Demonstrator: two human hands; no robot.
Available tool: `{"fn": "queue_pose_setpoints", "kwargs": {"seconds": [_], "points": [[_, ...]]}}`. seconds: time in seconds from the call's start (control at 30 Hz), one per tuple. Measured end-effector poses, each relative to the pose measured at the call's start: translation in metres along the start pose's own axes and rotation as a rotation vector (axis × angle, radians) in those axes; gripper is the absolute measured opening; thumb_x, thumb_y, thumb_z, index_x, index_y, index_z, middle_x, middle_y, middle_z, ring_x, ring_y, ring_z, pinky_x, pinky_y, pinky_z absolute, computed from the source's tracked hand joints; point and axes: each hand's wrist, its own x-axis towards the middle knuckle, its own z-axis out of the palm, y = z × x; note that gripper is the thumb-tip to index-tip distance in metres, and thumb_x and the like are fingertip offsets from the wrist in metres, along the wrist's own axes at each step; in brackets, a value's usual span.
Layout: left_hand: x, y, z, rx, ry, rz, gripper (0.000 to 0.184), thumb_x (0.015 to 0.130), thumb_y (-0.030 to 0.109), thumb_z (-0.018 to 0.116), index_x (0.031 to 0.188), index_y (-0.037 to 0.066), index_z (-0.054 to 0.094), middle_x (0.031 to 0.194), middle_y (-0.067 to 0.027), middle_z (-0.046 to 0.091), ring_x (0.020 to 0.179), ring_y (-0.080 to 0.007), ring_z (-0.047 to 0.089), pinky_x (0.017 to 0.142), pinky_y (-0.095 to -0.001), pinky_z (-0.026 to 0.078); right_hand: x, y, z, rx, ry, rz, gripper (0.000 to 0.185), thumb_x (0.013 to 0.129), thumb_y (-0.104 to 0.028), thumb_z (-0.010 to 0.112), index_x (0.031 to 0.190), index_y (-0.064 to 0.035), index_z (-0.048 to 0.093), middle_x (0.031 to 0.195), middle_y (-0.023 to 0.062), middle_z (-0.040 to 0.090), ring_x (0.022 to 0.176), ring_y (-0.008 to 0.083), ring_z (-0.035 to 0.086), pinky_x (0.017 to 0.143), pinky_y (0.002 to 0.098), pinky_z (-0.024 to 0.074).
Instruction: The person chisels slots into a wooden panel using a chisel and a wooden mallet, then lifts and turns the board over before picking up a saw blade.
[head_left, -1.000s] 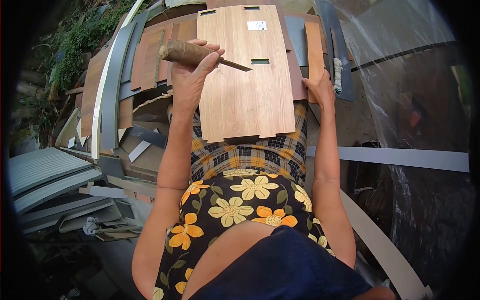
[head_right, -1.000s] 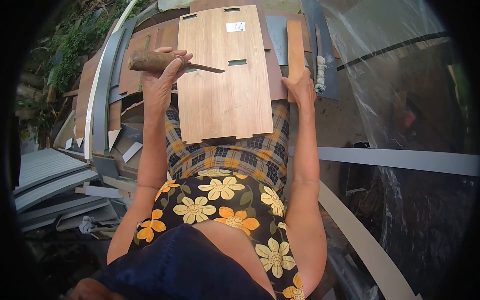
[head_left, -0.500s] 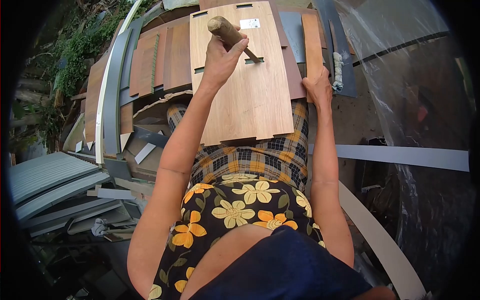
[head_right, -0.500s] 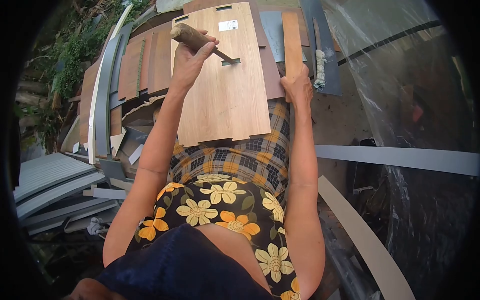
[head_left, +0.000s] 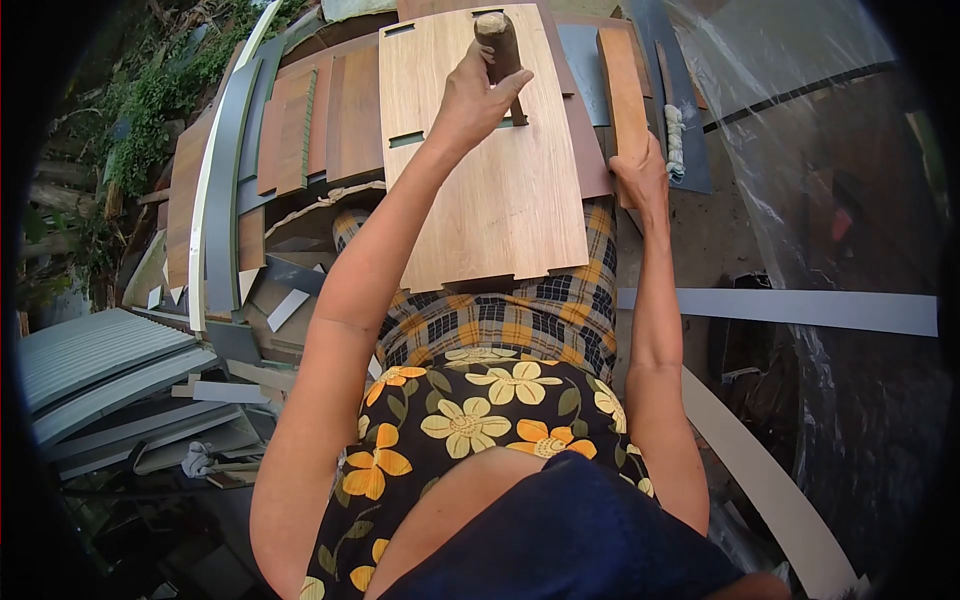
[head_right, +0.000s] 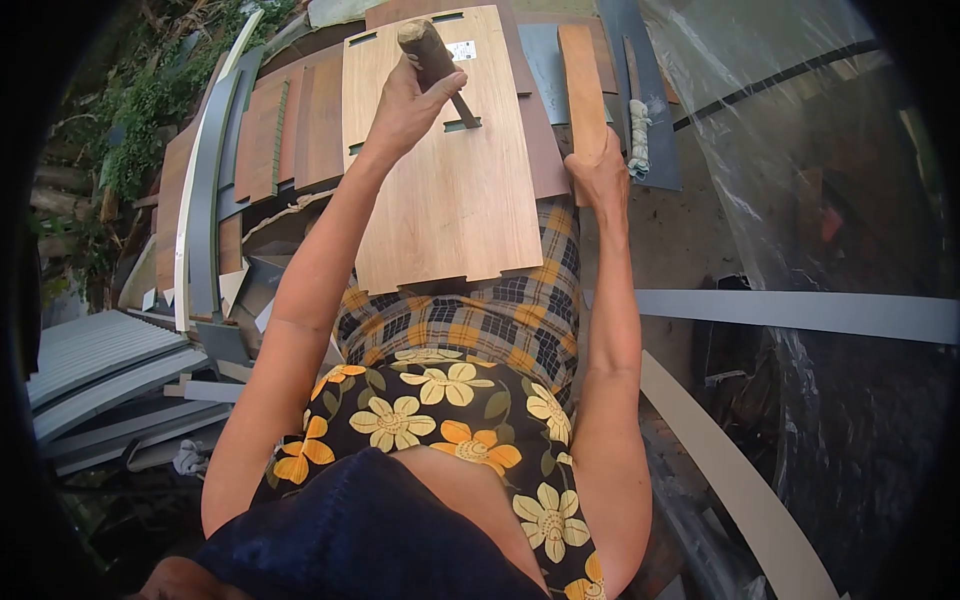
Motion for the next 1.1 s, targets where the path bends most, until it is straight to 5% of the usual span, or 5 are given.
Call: {"fn": "queue_pose_setpoints", "kwargs": {"seconds": [0.2, 0.3, 0.4, 0.63, 1.1], "points": [[0.002, 0.005, 0.007, 0.026, 0.000, 0.044, 0.041, 0.088, 0.032, 0.068, 0.110, 0.000, 0.056, 0.097, -0.0122, 0.065, 0.089, -0.0193, 0.064, 0.080, -0.0331, 0.052, -0.035, -0.095, -0.069, 0.112, -0.004, -0.222, 0.079, 0.068, -0.023, 0.066, 0.142, -0.0096, 0.041, 0.118, 0.0219, 0.063, 0.104, 0.0343, 0.065, 0.090, 0.0406, 0.0512], [-0.001, 0.009, 0.006, 0.029, -0.006, 0.035, 0.047, 0.087, 0.027, 0.069, 0.119, -0.002, 0.049, 0.103, -0.0212, 0.067, 0.096, -0.0322, 0.067, 0.086, -0.0397, 0.052, -0.057, -0.137, -0.094, 0.172, 0.026, -0.455, 0.083, 0.067, -0.021, 0.066, 0.145, -0.0134, 0.039, 0.124, 0.0225, 0.060, 0.105, 0.0341, 0.064, 0.093, 0.0406, 0.0509], [-0.003, 0.009, 0.006, -0.023, -0.018, 0.068, 0.044, 0.088, 0.023, 0.068, 0.117, -0.003, 0.048, 0.097, -0.0192, 0.068, 0.088, -0.0285, 0.068, 0.079, -0.0379, 0.054, -0.070, -0.160, -0.104, 0.140, -0.035, -0.630, 0.087, 0.065, -0.020, 0.066, 0.147, -0.0183, 0.037, 0.127, 0.0234, 0.058, 0.106, 0.0342, 0.064, 0.094, 0.0416, 0.0512], [-0.002, 0.005, 0.005, 0.001, -0.010, 0.103, 0.037, 0.089, 0.019, 0.066, 0.114, -0.002, 0.047, 0.084, -0.0134, 0.067, 0.075, -0.0201, 0.067, 0.071, -0.0344, 0.054, -0.084, -0.180, -0.114, -0.133, -0.155, -0.491, 0.087, 0.064, -0.019, 0.066, 0.147, -0.0203, 0.038, 0.127, 0.0187, 0.060, 0.104, 0.0354, 0.064, 0.092, 0.0431, 0.0514], [0.001, -0.002, -0.002, 0.025, -0.044, 0.069, 0.039, 0.089, 0.025, 0.068, 0.110, -0.003, 0.051, 0.096, -0.0164, 0.068, 0.092, -0.0255, 0.068, 0.082, -0.0359, 0.055, -0.090, -0.177, -0.108, -0.088, -0.178, -0.468, 0.086, 0.064, -0.016, 0.067, 0.145, -0.0181, 0.041, 0.129, 0.0179, 0.059, 0.111, 0.0339, 0.062, 0.098, 0.0422, 0.0481]]}}
